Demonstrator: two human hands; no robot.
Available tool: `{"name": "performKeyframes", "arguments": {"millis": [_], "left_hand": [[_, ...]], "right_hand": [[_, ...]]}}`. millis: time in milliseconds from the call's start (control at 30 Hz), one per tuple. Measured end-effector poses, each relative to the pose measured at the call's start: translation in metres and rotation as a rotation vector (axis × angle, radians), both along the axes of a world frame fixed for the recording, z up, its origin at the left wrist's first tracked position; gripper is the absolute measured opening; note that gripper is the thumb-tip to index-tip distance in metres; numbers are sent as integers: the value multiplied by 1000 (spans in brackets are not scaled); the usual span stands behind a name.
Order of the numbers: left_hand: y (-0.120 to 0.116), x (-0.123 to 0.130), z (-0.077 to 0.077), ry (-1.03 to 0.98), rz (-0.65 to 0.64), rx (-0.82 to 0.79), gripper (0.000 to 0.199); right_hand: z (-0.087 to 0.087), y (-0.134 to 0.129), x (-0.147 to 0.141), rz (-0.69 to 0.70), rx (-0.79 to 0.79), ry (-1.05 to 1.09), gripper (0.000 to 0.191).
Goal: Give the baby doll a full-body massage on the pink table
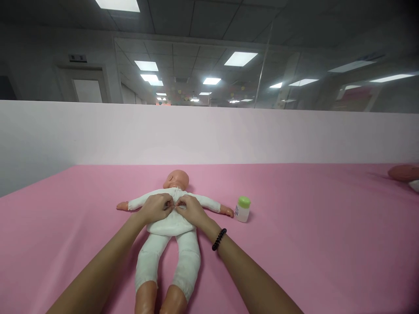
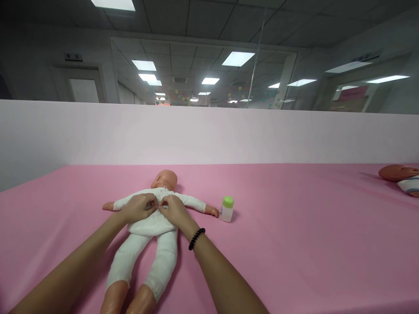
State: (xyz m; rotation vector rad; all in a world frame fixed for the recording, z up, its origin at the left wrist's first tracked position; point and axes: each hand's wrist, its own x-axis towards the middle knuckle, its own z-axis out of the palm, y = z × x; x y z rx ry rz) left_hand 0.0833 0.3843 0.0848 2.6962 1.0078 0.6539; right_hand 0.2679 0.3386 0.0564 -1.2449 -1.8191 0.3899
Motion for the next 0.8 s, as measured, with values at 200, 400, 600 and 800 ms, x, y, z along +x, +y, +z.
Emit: {"name": "performKeyframes", "arguments": {"millis": [200, 400, 600, 800], "left_hand": [[-2, -6, 6, 21, -113, -144, 11], [0, -6, 5, -47, -195, -261, 10], [-1, -9, 13, -25, -319, -520, 11], [-1, -8, 14, 26, -306, -538, 9]], "right_hand": [[12, -10, 0, 96, -234, 34, 10], [16, -13, 0, 97, -208, 58, 9], [25, -15, 9, 247, -428, 106, 8], [27, -16, 10, 298, -433, 86, 10]]}}
